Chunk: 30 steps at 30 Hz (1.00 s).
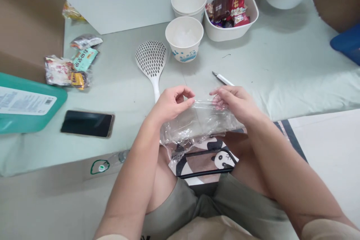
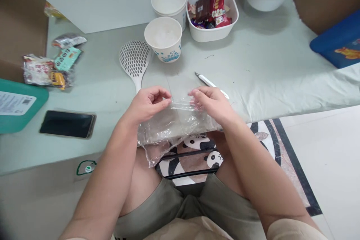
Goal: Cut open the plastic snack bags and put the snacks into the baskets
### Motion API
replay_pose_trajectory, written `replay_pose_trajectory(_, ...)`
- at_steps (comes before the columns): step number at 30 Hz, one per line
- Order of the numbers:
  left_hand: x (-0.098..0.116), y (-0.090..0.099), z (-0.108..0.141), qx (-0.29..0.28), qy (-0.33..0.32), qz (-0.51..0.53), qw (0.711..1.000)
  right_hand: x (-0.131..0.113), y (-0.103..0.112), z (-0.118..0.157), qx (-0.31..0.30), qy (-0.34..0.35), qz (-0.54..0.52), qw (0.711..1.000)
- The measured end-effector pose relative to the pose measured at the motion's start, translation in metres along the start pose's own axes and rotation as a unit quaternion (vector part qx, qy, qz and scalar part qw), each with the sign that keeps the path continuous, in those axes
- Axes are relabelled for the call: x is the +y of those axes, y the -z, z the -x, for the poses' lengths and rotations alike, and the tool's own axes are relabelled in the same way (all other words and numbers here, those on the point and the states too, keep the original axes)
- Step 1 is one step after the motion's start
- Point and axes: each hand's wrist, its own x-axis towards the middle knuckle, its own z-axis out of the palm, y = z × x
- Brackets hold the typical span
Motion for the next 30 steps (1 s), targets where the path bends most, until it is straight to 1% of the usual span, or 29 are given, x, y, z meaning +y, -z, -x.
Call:
replay_pose_trajectory(2, 0.001, 0.0, 0.0, 0.003, 0.003, -0.005, 1.0, -0.001, -0.001, 0.0, 0.02, 0.028, 0.029, 0.999)
replay_pose_trajectory(5, 0.001, 0.0, -0.001, 0.021, 0.005, -0.005, 1.0, 0.0, -0.003, -0.001, 0.056, 0.048, 0.03, 0.997)
replay_pose_trajectory(7, 0.001, 0.0, -0.002, 0.033, 0.011, -0.002, 0.999, 0.002, -0.004, -0.001, 0.065, 0.059, 0.029, 0.996)
replay_pose_trajectory(10, -0.001, -0.001, -0.003, 0.017, 0.033, -0.014, 0.999, 0.003, -0.005, -0.001, 0.058, 0.078, 0.017, 0.995)
replay_pose_trajectory(12, -0.002, -0.002, -0.004, 0.007, 0.037, -0.013, 0.999, 0.005, -0.005, -0.002, 0.041, 0.075, -0.013, 0.996)
replay_pose_trajectory(13, -0.002, -0.001, -0.004, 0.014, 0.029, 0.002, 0.999, 0.005, -0.005, -0.003, 0.03, 0.066, -0.037, 0.997)
replay_pose_trajectory(15, 0.0, 0.0, -0.004, 0.051, 0.006, 0.069, 0.996, 0.007, -0.002, -0.004, 0.008, 0.037, -0.096, 0.995)
replay_pose_trajectory(17, 0.002, 0.003, -0.005, 0.097, -0.006, 0.164, 0.982, 0.007, 0.001, -0.007, -0.003, 0.007, -0.147, 0.989)
replay_pose_trajectory(19, 0.006, 0.007, -0.005, 0.135, -0.002, 0.25, 0.959, 0.008, 0.003, -0.008, -0.004, -0.014, -0.174, 0.985)
replay_pose_trajectory(22, 0.008, 0.013, -0.006, 0.185, 0.0, 0.336, 0.924, 0.007, 0.003, -0.008, -0.014, -0.027, -0.189, 0.982)
replay_pose_trajectory(25, 0.002, 0.018, -0.009, 0.226, 0.002, 0.367, 0.902, 0.006, -0.002, -0.006, -0.042, -0.034, -0.196, 0.979)
replay_pose_trajectory(28, -0.006, 0.021, -0.012, 0.255, 0.007, 0.363, 0.896, 0.006, -0.011, -0.003, -0.074, -0.047, -0.191, 0.978)
replay_pose_trajectory(30, -0.007, 0.021, -0.012, 0.262, 0.013, 0.374, 0.89, 0.007, -0.016, -0.002, -0.104, -0.063, -0.175, 0.977)
